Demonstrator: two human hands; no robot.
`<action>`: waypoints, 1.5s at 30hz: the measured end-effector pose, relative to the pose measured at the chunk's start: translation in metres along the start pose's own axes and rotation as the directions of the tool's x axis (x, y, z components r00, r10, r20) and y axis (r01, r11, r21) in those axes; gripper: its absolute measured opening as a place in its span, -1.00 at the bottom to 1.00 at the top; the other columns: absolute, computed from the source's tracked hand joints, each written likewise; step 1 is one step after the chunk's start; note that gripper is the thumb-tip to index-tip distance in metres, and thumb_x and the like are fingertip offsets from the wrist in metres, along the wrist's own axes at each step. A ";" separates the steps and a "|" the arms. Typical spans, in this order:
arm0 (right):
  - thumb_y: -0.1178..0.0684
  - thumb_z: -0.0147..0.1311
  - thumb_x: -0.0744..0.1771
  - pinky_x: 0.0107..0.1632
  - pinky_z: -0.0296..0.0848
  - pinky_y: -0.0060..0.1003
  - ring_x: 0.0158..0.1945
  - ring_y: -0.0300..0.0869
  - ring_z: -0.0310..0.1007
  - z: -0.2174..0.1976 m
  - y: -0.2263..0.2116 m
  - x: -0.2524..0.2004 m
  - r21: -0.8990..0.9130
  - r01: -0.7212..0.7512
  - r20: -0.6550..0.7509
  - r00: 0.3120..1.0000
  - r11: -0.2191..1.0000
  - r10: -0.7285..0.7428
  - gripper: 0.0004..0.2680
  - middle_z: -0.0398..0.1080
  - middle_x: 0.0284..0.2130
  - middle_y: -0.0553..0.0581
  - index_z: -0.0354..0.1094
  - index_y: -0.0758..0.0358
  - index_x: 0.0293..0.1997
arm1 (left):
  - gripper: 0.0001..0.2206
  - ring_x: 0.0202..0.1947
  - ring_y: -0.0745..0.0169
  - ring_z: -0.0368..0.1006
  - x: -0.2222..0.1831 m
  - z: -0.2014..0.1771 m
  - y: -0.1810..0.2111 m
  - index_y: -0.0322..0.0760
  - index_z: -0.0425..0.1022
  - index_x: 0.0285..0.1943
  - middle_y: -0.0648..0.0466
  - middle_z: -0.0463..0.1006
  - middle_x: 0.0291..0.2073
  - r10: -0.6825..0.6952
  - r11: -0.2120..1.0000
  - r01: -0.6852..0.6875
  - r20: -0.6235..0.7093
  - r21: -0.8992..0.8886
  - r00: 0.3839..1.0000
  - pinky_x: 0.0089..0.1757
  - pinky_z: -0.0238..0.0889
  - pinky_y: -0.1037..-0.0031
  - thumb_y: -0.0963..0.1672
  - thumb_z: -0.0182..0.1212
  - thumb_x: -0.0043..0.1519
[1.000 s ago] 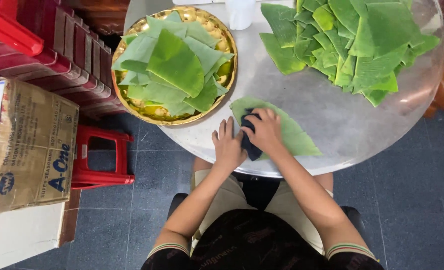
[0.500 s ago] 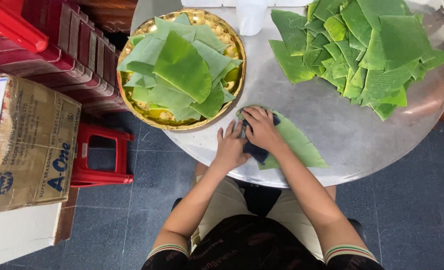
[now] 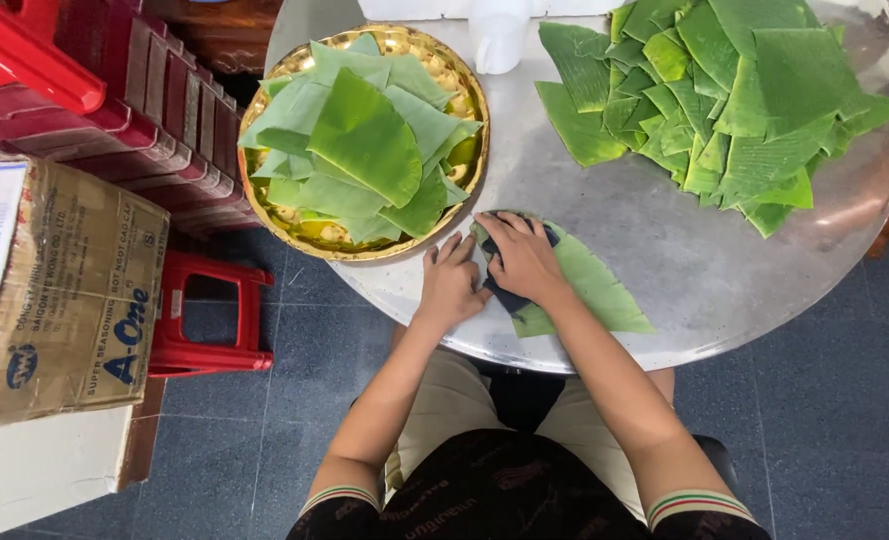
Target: Cleaning banana leaves by wiping them with a cloth and stacking them on a table.
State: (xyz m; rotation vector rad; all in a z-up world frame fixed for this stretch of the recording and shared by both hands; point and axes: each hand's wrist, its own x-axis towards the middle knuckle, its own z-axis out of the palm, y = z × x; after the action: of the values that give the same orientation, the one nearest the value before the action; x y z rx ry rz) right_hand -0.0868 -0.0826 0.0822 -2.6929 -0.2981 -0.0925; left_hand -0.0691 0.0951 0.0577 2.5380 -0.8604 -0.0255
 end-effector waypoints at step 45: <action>0.10 -0.05 0.44 0.33 0.11 0.14 0.31 -0.06 0.32 0.027 0.036 -0.017 0.002 -0.158 -0.311 0.938 0.987 0.151 -0.74 0.51 0.03 0.07 0.37 -0.04 0.30 | -0.34 0.37 0.02 0.19 0.005 -0.043 0.014 -0.26 0.22 0.44 0.01 0.44 0.30 0.069 0.983 -0.086 0.106 0.163 0.992 0.18 0.04 0.07 -0.13 0.18 0.06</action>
State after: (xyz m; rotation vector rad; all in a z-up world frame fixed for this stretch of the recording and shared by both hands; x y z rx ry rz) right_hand -0.0943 -0.1066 0.0409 -2.6595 0.0118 -0.4693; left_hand -0.0657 0.1002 0.1025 2.6752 -1.0397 -0.0582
